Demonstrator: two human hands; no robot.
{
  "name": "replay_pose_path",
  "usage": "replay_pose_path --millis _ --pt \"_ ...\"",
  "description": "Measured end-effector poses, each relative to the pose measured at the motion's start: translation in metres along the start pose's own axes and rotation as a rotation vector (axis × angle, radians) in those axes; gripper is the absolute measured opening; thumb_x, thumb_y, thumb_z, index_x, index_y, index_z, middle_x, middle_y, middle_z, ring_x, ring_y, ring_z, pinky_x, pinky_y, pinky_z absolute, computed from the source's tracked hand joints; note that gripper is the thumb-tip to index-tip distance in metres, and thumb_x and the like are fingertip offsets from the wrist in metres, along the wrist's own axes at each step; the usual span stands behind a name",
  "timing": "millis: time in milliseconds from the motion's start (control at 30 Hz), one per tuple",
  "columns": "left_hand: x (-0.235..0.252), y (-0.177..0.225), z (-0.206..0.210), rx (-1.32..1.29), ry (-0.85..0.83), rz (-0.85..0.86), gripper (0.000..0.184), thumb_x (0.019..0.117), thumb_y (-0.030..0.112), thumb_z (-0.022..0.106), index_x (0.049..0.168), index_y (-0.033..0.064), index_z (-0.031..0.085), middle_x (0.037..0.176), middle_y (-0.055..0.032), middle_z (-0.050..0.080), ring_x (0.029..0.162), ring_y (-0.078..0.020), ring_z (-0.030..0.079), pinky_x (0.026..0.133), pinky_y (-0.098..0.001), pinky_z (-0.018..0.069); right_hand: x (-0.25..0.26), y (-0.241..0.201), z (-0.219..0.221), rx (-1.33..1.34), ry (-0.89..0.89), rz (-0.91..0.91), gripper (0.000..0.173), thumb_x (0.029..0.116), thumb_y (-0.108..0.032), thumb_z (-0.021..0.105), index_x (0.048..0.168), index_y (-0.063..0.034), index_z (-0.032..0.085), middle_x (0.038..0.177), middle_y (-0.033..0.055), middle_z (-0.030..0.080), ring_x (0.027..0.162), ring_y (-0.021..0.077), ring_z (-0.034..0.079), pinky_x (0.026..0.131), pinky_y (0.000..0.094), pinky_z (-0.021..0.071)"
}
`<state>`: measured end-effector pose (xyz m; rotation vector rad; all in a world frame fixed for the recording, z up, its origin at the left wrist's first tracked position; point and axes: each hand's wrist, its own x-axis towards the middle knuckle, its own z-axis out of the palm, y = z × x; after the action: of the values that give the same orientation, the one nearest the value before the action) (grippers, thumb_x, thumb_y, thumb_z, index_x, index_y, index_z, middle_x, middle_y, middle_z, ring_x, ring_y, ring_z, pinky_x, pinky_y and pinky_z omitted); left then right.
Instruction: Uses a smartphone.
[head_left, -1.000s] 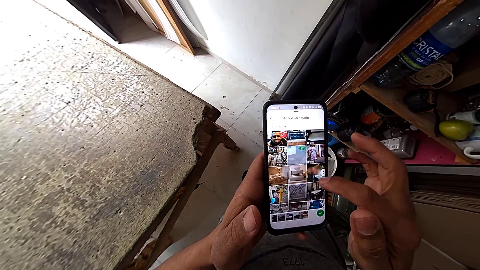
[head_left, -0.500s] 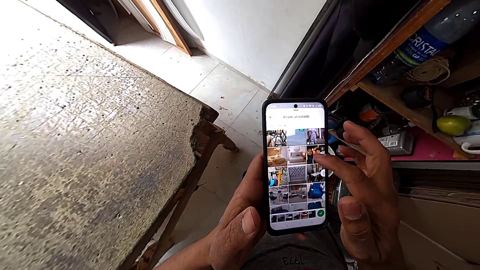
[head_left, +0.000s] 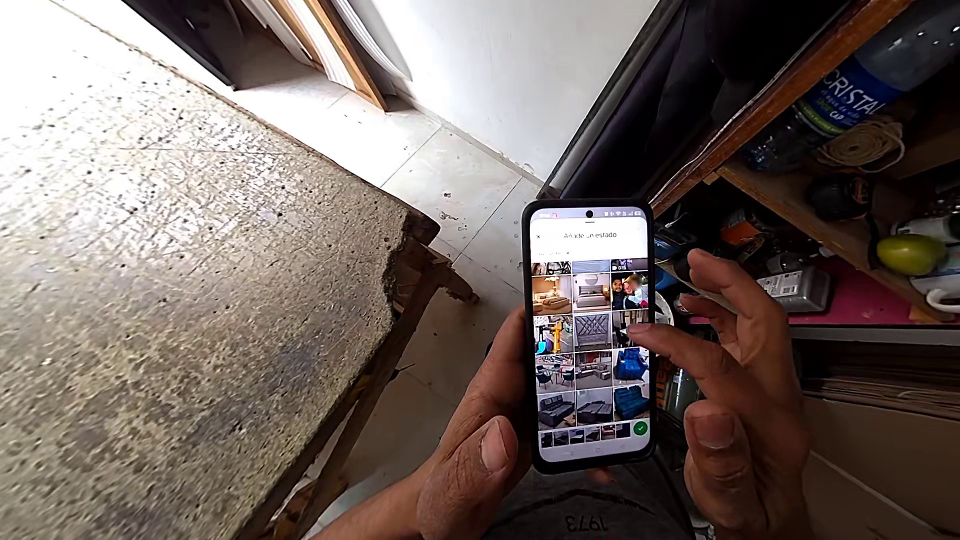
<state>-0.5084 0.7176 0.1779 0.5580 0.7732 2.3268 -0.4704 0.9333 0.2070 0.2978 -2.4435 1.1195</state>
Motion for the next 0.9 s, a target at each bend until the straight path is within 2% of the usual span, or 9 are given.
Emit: replay_pose_path --millis 600,900 --pt "-0.0031 -0.0018 -0.0002 0.007 0.007 0.016 0.073 0.1007 0.049 0.056 0.159 0.0216 0.023 0.149 -0.0144 0.049 0.131 -0.0328 0.057 0.088 -0.0459 0.0615 -0.0003 -0.0030 0.0013 -0.008 0.007 0.014 0.054 0.1074 -0.058 0.028 0.128 -0.0287 0.069 0.159 0.0082 0.038 0.150 0.0302 0.031 0.116 0.0470 0.0394" --pt "-0.0030 -0.0018 -0.0001 0.010 0.009 0.019 0.074 0.1008 0.049 0.056 0.160 0.0203 0.022 0.150 -0.0149 0.048 0.131 -0.0328 0.056 0.088 -0.0466 0.0616 -0.0018 -0.0040 -0.0008 0.014 0.007 0.014 0.054 0.1072 -0.059 0.029 0.126 -0.0285 0.070 0.160 0.0083 0.037 0.150 0.0315 0.030 0.117 0.0482 0.0388"
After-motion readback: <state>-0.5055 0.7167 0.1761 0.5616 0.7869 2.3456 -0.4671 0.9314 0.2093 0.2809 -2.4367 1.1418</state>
